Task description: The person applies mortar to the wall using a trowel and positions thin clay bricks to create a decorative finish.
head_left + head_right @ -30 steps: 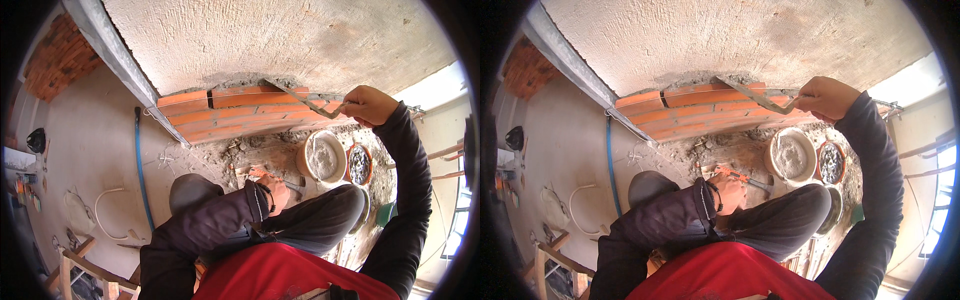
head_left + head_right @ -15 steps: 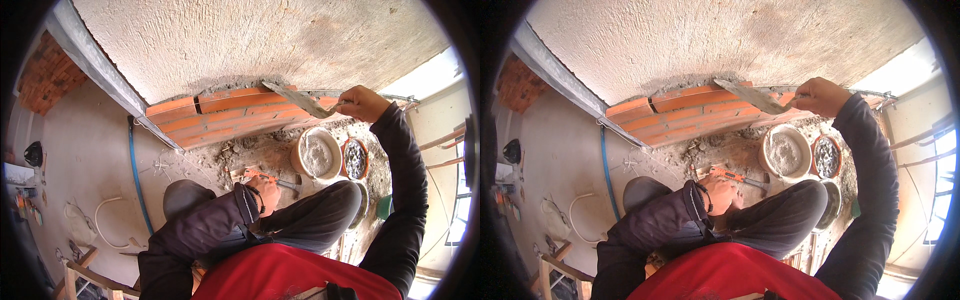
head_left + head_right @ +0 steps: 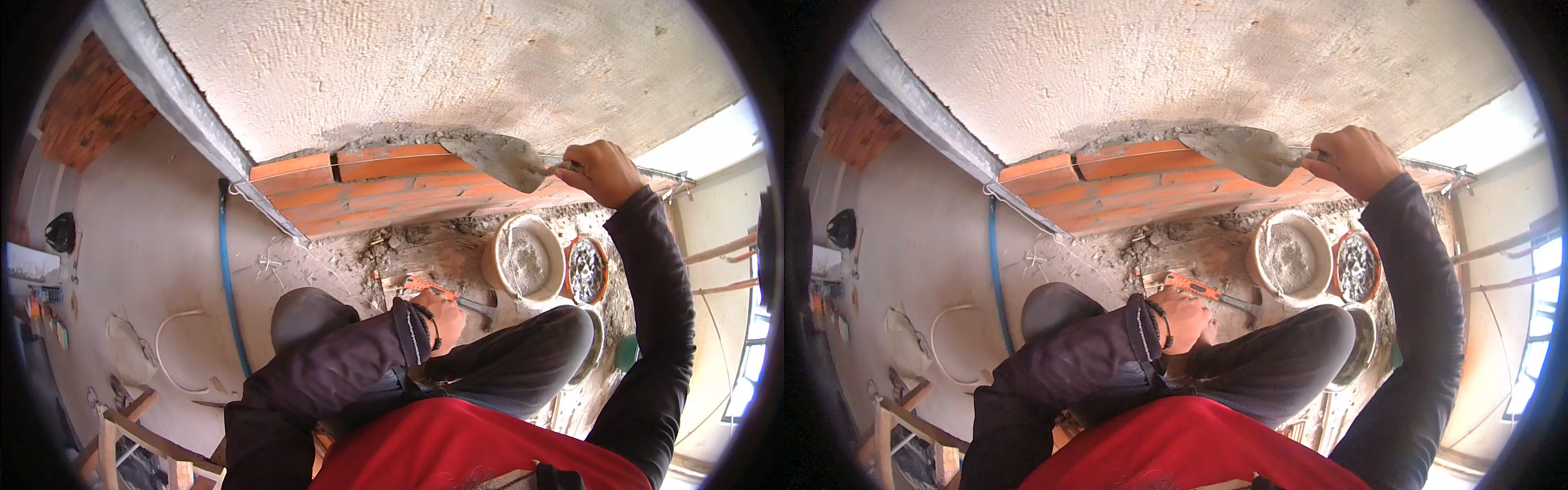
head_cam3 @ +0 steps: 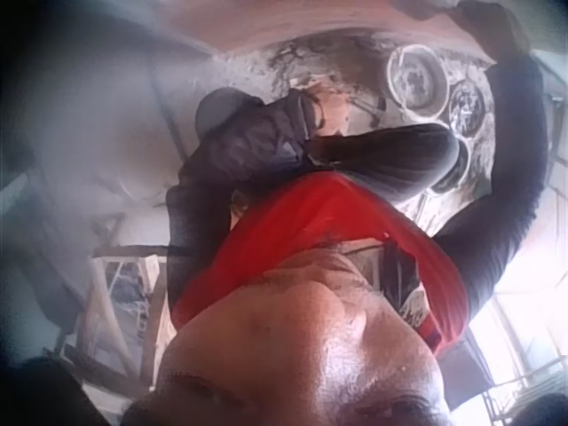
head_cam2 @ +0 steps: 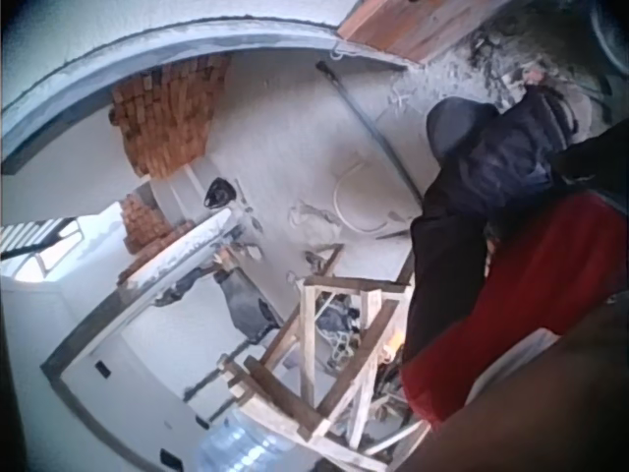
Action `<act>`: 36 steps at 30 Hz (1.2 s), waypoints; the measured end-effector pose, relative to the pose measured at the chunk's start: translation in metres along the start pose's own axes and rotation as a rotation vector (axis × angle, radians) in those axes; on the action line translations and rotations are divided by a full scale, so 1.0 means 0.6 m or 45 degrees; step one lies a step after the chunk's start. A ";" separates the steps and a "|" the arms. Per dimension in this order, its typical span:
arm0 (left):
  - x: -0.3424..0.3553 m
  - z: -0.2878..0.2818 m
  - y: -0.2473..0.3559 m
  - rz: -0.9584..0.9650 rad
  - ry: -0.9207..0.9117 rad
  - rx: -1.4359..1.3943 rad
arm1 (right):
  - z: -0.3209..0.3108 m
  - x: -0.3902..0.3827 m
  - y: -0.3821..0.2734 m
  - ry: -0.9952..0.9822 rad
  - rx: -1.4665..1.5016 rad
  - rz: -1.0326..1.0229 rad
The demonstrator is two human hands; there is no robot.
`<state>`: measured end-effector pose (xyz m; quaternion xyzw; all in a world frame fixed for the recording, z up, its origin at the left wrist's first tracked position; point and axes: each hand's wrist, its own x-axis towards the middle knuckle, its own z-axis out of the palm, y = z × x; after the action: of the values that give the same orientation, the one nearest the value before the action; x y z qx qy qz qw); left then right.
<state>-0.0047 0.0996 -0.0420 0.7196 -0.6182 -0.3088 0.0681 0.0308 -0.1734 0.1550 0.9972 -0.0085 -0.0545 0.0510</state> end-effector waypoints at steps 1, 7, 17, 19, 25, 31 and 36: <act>0.001 0.000 0.000 0.009 -0.019 0.008 | 0.003 -0.002 0.000 0.012 -0.031 -0.021; 0.008 0.004 0.006 -0.017 -0.037 0.035 | -0.021 0.006 -0.049 0.068 0.211 -0.241; 0.013 -0.008 0.018 -0.061 -0.094 0.079 | -0.078 0.153 -0.150 -0.572 0.498 -0.275; 0.009 -0.010 0.018 -0.056 -0.097 0.057 | -0.081 0.156 -0.154 -0.566 0.477 -0.270; 0.010 0.001 -0.009 0.070 -0.110 -0.005 | -0.054 0.117 -0.091 -0.204 0.356 -0.522; -0.016 0.006 -0.023 0.104 0.012 -0.135 | -0.008 -0.114 0.028 0.163 0.383 -0.111; -0.043 -0.001 -0.039 0.072 -0.061 -0.083 | 0.070 -0.346 0.105 0.154 0.459 0.680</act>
<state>0.0142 0.1289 -0.0431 0.6916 -0.6295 -0.3437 0.0855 -0.1809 -0.2358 0.1425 0.9541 -0.2762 0.0226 -0.1134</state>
